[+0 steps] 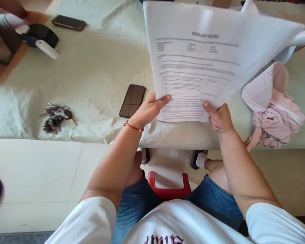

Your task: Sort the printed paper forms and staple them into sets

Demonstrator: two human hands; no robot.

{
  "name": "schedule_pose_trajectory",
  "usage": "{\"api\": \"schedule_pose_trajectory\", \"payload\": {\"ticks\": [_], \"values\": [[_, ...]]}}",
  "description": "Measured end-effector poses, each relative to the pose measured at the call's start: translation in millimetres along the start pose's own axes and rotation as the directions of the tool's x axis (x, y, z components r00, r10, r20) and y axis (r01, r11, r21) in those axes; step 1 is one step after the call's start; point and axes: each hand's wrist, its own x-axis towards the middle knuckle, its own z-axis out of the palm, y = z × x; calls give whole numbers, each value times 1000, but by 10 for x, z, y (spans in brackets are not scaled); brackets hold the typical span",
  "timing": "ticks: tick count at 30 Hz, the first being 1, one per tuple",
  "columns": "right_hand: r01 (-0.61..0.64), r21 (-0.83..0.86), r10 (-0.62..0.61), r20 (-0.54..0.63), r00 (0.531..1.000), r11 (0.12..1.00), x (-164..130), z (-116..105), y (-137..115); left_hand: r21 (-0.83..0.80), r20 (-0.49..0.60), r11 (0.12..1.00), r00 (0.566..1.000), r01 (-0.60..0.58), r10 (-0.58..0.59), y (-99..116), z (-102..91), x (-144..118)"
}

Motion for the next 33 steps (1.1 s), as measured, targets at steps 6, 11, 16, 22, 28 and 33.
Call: {"api": "schedule_pose_trajectory", "payload": {"ticks": [6,11,16,22,28,33], "values": [[96,67,-88,-116,989,993,1,19,90,-116,-29,988,994,98,-102,8,23,32],[38,203,-6,-156,988,978,24,-65,176,-166,44,967,981,192,-187,32,30,26],[-70,241,115,-179,977,968,-11,-196,158,-168,50,961,975,220,-214,23,93,20],[-142,223,174,-130,976,964,-101,-218,116,-173,-138,966,966,193,-218,-61,170,105],[-209,238,240,-108,965,948,-219,-230,82,-107,-389,994,918,40,-79,-218,131,236],[-278,258,303,-63,951,925,-286,-273,94,-36,-385,999,923,3,-17,-242,175,277]]}}
